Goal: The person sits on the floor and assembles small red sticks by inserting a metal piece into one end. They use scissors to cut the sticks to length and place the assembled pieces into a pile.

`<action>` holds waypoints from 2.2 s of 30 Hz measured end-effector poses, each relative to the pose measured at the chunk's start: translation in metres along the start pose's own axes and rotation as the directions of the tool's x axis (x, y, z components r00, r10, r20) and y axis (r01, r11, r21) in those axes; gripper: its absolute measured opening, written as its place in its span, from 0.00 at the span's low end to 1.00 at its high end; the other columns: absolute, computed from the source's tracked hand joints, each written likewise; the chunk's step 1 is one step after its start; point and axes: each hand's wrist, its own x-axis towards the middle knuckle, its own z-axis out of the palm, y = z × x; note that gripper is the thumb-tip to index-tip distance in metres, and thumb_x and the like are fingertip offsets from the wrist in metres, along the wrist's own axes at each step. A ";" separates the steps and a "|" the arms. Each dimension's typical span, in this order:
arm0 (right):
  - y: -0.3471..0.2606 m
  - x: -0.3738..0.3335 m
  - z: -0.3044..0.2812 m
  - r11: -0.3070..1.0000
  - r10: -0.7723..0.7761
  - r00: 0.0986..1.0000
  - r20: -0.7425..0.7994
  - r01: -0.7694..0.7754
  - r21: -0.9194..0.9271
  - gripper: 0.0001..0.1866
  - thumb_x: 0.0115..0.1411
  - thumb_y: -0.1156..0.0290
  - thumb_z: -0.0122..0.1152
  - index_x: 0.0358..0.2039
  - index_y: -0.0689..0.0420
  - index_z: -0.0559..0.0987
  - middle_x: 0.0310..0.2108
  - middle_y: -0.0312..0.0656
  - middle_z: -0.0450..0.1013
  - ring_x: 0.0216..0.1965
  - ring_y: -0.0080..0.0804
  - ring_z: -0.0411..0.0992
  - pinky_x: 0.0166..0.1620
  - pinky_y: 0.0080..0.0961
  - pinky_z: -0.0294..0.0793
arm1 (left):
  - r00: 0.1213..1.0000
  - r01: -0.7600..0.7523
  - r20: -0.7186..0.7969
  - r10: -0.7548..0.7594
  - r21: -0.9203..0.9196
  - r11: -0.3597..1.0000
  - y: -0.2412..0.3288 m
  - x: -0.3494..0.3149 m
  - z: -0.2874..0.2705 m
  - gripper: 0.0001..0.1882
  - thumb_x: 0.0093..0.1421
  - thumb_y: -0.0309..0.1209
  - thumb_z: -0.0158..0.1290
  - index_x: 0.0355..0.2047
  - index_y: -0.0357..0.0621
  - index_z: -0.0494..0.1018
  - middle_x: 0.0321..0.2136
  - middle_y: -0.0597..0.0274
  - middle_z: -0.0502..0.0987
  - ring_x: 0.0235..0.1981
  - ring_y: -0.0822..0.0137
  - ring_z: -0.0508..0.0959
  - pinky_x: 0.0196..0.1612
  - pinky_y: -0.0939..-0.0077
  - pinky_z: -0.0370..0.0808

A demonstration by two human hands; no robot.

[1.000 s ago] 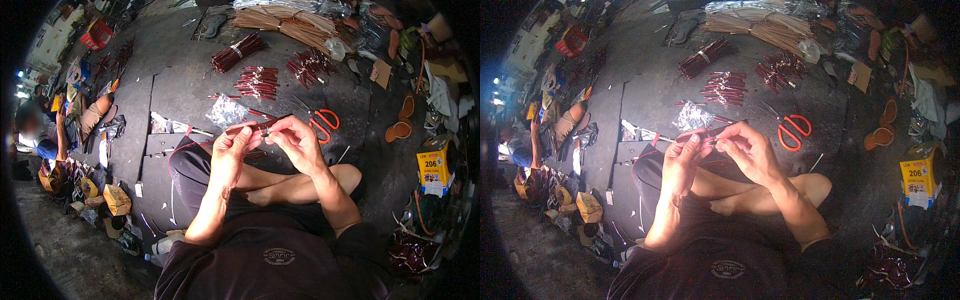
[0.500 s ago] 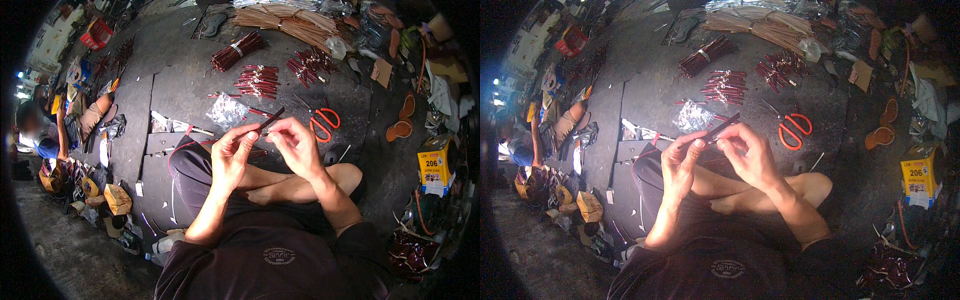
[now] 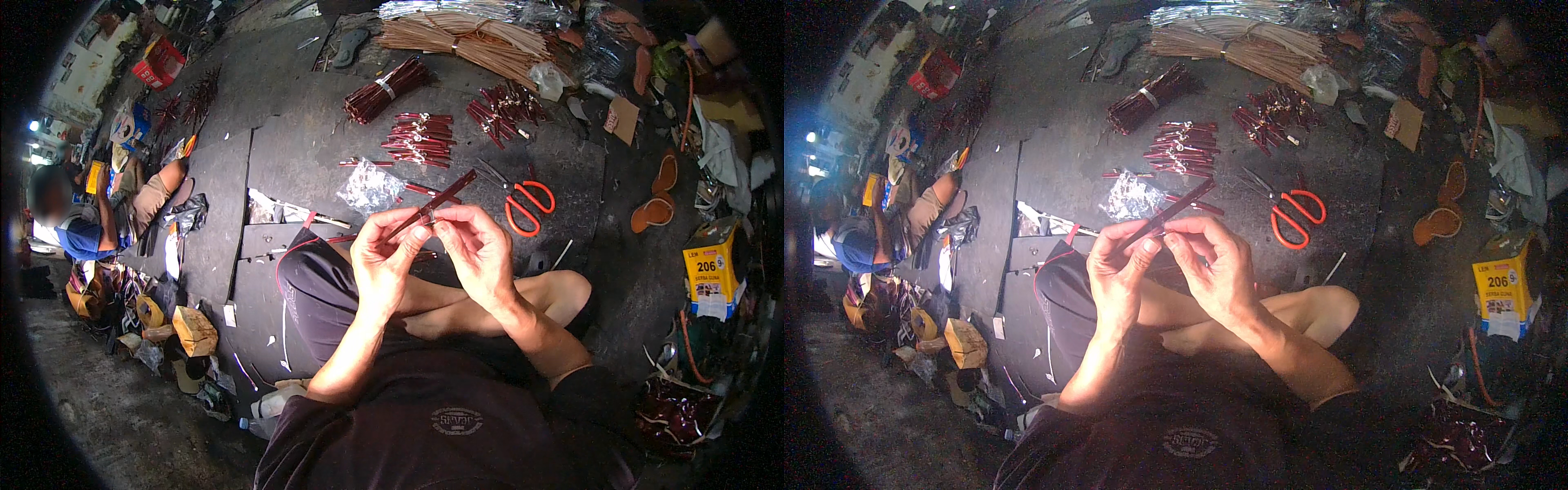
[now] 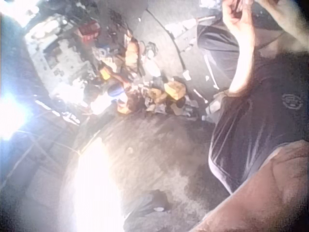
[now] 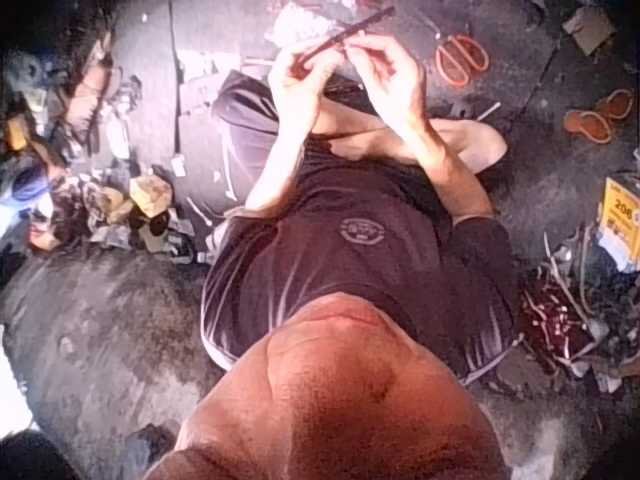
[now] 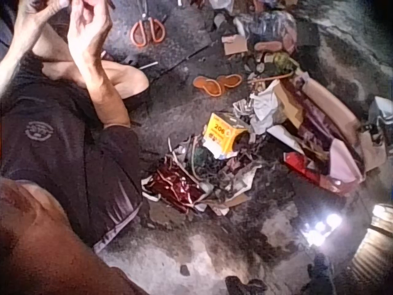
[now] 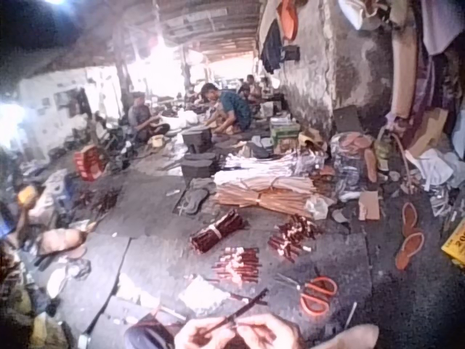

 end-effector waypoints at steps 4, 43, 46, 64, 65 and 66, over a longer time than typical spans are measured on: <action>0.002 0.002 -0.003 0.999 -0.022 1.000 0.019 0.022 -0.027 0.08 0.62 0.79 0.59 0.42 0.65 0.77 0.38 0.43 0.76 0.40 0.23 0.76 0.42 0.19 0.77 | 0.999 -0.024 0.033 0.024 -0.002 1.000 -0.003 0.003 0.000 0.15 0.59 0.19 0.58 0.46 0.33 0.71 0.44 0.49 0.79 0.43 0.65 0.80 0.50 0.73 0.77; -0.020 0.016 -0.024 0.972 -0.059 0.965 0.256 0.114 -0.205 0.09 0.58 0.77 0.64 0.39 0.61 0.79 0.38 0.43 0.78 0.40 0.33 0.79 0.42 0.26 0.78 | 0.980 -0.022 0.200 -0.017 0.190 0.982 0.017 0.007 -0.019 0.10 0.57 0.20 0.60 0.39 0.33 0.75 0.36 0.54 0.81 0.38 0.69 0.81 0.45 0.75 0.79; -0.019 0.016 -0.025 0.954 -0.087 0.968 0.237 0.149 -0.260 0.09 0.57 0.75 0.66 0.38 0.60 0.79 0.37 0.42 0.78 0.40 0.35 0.78 0.43 0.28 0.77 | 0.978 -0.088 0.206 0.037 0.244 0.966 0.018 0.007 -0.017 0.09 0.58 0.20 0.60 0.39 0.33 0.75 0.36 0.54 0.81 0.38 0.69 0.81 0.45 0.75 0.79; -0.020 0.018 -0.032 0.751 -0.291 0.874 0.390 0.461 -0.472 0.09 0.51 0.74 0.66 0.33 0.53 0.76 0.33 0.36 0.74 0.39 0.37 0.73 0.56 0.41 0.64 | 0.981 0.029 0.187 -0.045 0.083 0.996 0.015 0.004 -0.005 0.10 0.59 0.21 0.59 0.40 0.34 0.72 0.37 0.55 0.78 0.38 0.68 0.80 0.45 0.75 0.78; -0.021 0.020 -0.032 0.669 -0.358 0.848 0.390 0.525 -0.527 0.10 0.50 0.74 0.67 0.32 0.53 0.76 0.33 0.35 0.74 0.39 0.36 0.74 0.57 0.43 0.63 | 0.986 0.092 0.138 -0.098 0.043 0.995 0.017 0.006 -0.002 0.11 0.59 0.22 0.59 0.41 0.33 0.72 0.37 0.55 0.78 0.38 0.68 0.80 0.44 0.76 0.78; -0.021 0.022 -0.032 0.577 -0.421 0.816 0.395 0.577 -0.577 0.10 0.49 0.74 0.67 0.32 0.52 0.76 0.33 0.34 0.74 0.40 0.35 0.74 0.59 0.44 0.62 | 0.978 0.119 0.184 -0.103 -0.079 0.990 0.010 0.008 -0.007 0.13 0.60 0.24 0.59 0.43 0.33 0.72 0.36 0.55 0.79 0.38 0.68 0.81 0.43 0.76 0.78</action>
